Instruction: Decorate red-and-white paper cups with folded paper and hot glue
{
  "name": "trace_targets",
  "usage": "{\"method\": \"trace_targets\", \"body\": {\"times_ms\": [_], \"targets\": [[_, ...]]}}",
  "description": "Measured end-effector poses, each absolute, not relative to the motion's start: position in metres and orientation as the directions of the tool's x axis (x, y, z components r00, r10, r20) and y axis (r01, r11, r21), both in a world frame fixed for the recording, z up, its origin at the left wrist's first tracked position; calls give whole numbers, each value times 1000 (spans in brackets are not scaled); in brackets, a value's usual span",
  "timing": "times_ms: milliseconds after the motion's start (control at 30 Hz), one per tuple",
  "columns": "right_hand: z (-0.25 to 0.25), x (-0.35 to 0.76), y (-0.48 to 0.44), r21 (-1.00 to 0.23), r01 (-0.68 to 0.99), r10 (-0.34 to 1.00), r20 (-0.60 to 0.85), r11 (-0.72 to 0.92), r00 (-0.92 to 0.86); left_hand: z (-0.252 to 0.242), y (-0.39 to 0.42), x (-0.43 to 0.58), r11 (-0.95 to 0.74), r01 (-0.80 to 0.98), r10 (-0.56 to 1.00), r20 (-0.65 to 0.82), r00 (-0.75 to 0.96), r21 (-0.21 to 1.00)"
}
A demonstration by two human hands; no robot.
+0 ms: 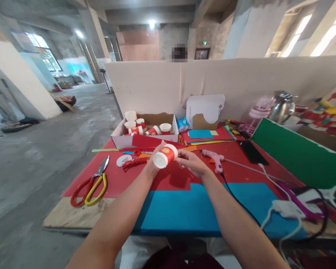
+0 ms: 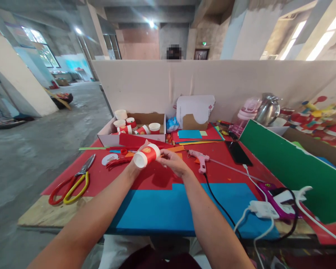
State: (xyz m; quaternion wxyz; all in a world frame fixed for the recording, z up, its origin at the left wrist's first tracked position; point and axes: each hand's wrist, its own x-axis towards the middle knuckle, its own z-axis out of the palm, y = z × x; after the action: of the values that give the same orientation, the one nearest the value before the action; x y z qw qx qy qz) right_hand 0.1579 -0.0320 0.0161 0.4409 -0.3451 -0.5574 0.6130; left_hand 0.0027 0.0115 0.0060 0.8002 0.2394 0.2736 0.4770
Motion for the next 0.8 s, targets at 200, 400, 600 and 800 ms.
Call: {"method": "trace_targets", "body": {"times_ms": [200,400,600,800], "targets": [[16,161,-26,-961,-239,983,164,141,-81,10,12,4,256,-650,938,-22,346,715],[13,165,-21,-969,-99,971,216,225,99,12,6,0,-19,-590,934,225,278,807],[13,158,-24,-954,80,957,288,288,-2,3,8,3,-100,-369,951,198,239,924],[11,159,-22,-963,-41,964,265,265,19,-2,12,0,-226,-276,921,298,253,934]]}}
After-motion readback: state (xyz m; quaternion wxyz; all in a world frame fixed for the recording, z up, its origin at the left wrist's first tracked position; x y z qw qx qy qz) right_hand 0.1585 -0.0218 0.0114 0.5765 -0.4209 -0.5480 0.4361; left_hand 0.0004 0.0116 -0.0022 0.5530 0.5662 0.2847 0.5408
